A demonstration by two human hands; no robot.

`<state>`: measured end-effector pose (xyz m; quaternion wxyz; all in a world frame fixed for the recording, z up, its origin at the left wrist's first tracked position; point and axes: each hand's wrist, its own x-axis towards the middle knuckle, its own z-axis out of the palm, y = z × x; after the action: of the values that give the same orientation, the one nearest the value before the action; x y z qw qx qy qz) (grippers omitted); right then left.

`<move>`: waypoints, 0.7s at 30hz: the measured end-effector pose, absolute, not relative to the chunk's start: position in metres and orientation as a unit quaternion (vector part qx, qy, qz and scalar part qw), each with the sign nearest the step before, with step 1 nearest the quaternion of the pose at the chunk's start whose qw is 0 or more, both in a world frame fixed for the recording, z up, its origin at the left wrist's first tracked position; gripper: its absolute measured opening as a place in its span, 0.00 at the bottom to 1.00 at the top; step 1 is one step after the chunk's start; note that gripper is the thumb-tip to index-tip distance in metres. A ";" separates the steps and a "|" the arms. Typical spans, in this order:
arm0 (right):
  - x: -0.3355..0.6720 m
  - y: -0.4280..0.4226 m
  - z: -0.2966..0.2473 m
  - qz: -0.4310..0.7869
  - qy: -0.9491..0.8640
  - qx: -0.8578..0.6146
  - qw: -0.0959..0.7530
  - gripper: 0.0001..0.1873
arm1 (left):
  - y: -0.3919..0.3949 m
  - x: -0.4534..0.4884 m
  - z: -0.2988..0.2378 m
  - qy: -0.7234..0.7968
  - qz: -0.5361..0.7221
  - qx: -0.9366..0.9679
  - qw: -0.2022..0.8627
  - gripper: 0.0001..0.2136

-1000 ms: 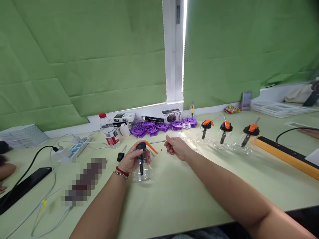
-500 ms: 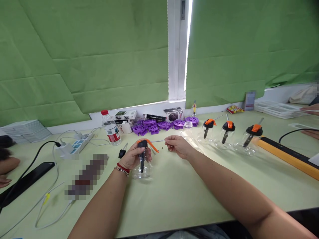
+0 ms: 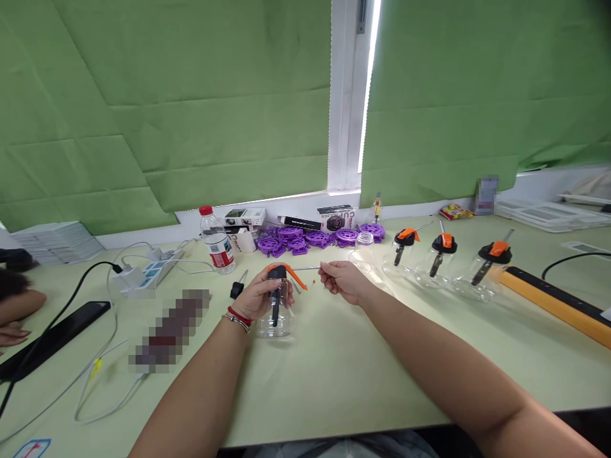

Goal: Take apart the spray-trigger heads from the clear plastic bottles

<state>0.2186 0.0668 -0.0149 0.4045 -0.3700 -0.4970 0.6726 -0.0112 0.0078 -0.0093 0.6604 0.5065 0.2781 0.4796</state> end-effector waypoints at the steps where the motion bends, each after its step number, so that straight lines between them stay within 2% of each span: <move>1: 0.218 0.067 -0.015 0.666 -0.504 -0.367 0.410 0.18 | 0.008 -0.011 -0.009 0.276 0.479 0.506 0.661 0.19; 4: 0.217 0.067 -0.016 0.651 -0.516 -0.338 0.442 0.16 | 0.009 -0.012 -0.009 0.267 0.483 0.504 0.664 0.18; 9: 0.217 0.066 -0.013 0.622 -0.530 -0.314 0.483 0.19 | 0.009 -0.013 -0.008 0.255 0.482 0.496 0.676 0.16; 16: 0.215 0.063 -0.012 0.650 -0.520 -0.347 0.432 0.20 | 0.008 -0.013 -0.009 0.264 0.482 0.493 0.674 0.16; 21: 0.219 0.071 -0.018 0.599 -0.545 -0.360 0.464 0.13 | 0.009 -0.014 -0.008 0.272 0.483 0.486 0.676 0.16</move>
<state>0.2188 0.0710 -0.0181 0.4638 -0.3597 -0.5452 0.5986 -0.0140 0.0085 -0.0077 0.6758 0.4862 0.2720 0.4826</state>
